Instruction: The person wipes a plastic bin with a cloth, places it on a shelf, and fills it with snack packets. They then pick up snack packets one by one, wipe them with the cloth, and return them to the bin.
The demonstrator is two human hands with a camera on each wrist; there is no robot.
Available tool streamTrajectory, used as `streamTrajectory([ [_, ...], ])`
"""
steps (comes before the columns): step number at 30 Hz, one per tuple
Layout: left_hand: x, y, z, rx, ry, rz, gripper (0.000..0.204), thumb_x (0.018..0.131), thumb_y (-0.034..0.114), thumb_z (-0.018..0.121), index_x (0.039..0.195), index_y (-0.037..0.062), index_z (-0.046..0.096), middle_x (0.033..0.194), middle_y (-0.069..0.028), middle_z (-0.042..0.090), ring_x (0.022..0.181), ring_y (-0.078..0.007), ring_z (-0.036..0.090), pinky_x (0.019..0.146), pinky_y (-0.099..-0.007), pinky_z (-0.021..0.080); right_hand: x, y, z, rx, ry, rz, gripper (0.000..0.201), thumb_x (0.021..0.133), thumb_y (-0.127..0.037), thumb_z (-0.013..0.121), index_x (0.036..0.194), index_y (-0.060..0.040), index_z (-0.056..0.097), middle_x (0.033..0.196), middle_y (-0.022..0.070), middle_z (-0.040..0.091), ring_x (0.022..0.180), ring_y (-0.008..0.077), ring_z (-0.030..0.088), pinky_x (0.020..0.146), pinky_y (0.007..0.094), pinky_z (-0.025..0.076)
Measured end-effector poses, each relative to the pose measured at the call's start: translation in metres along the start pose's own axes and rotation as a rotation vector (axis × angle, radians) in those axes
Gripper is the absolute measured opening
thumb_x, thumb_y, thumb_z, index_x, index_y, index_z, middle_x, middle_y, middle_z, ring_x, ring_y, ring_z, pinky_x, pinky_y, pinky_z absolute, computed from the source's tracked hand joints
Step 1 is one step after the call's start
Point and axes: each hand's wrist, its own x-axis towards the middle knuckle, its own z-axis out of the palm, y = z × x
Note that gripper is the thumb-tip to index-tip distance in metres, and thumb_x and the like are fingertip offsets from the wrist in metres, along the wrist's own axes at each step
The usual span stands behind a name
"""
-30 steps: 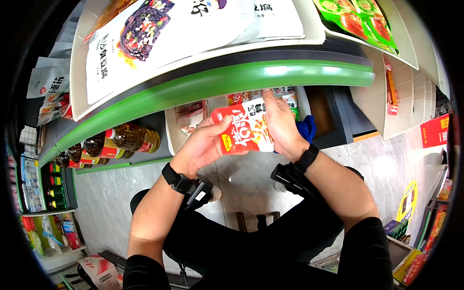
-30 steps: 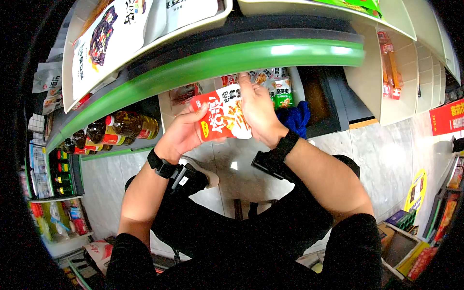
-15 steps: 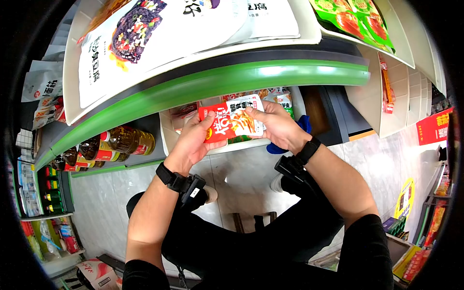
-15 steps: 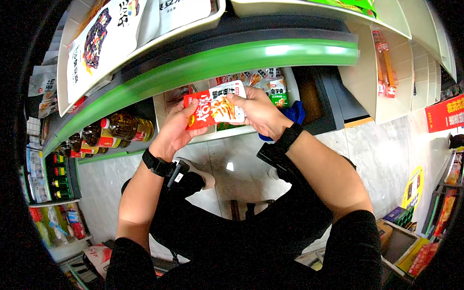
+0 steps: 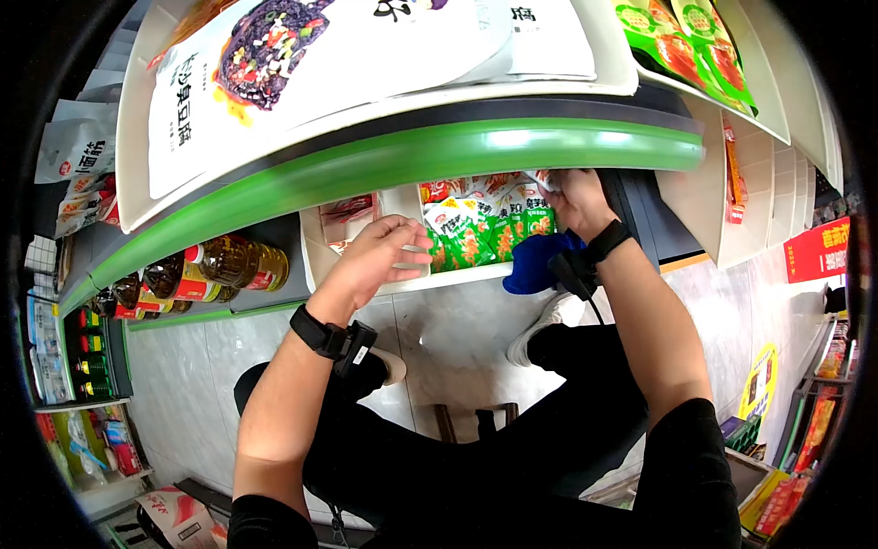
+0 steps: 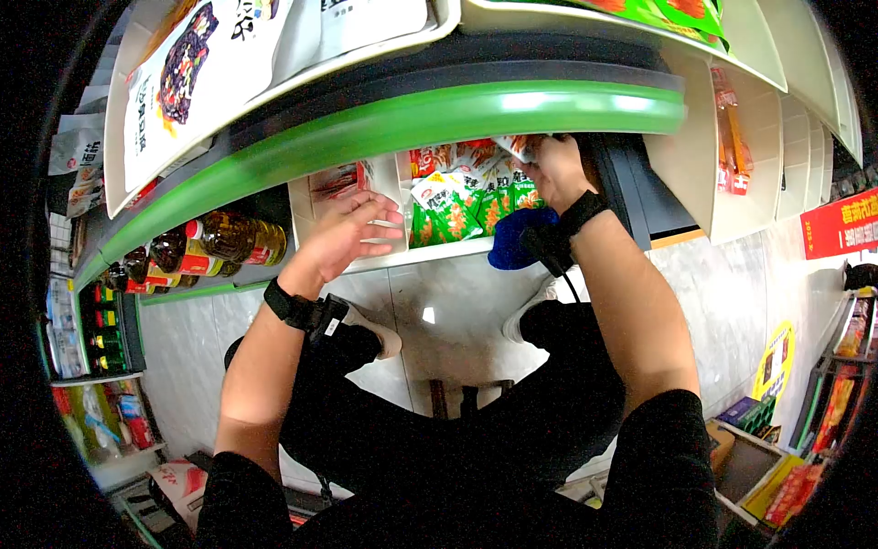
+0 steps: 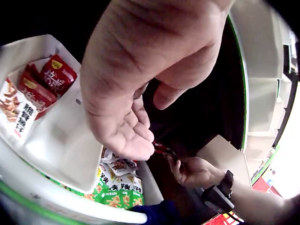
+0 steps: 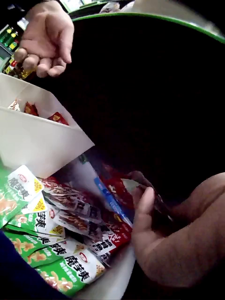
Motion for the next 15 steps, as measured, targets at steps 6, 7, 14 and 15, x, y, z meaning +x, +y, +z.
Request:
streamTrajectory([
  [6, 0.011, -0.016, -0.005, 0.274, -0.010, 0.012, 0.019, 0.096, 0.023, 0.048, 0.106, 0.0071, 0.054, 0.103, -0.0048, 0.061, 0.088, -0.0163, 0.063, 0.074, -0.0292, 0.052, 0.022, 0.005, -0.015, 0.060, -0.150, 0.247, 0.032, 0.101, -0.028, 0.041, 0.116, -0.0005, 0.049, 0.108, 0.0157, 0.059, 0.101, 0.0246, 0.059, 0.085, 0.0367, 0.052],
  [7, 0.012, -0.022, -0.006, 0.365, 0.033, 0.058, 0.020, 0.094, 0.021, 0.050, 0.101, 0.0039, 0.057, 0.094, -0.0050, 0.063, 0.084, -0.0150, 0.063, 0.072, -0.0290, 0.051, 0.016, 0.008, -0.013, 0.017, -0.104, 0.304, 0.034, 0.101, -0.028, 0.040, 0.118, 0.0006, 0.047, 0.108, 0.0166, 0.060, 0.101, 0.0257, 0.059, 0.086, 0.0372, 0.052],
  [14, 0.044, -0.043, -0.067, 1.159, 0.352, 0.423, 0.019, 0.086, 0.019, 0.057, 0.095, 0.0030, 0.063, 0.087, -0.0206, 0.065, 0.081, -0.0372, 0.063, 0.073, -0.0430, 0.050, -0.021, -0.008, 0.013, -0.322, -0.232, 0.217, 0.036, 0.101, -0.026, 0.038, 0.124, 0.0011, 0.044, 0.109, 0.0173, 0.064, 0.097, 0.0222, 0.064, 0.083, 0.0316, 0.051],
  [15, 0.046, -0.041, -0.077, 1.197, 0.433, 0.418, 0.019, 0.085, 0.019, 0.057, 0.094, 0.0041, 0.063, 0.087, -0.0197, 0.065, 0.082, -0.0372, 0.063, 0.074, -0.0436, 0.050, -0.024, -0.010, 0.016, -0.333, -0.254, 0.215, 0.036, 0.101, -0.026, 0.039, 0.123, 0.0007, 0.045, 0.108, 0.0167, 0.065, 0.096, 0.0215, 0.064, 0.082, 0.0311, 0.052],
])
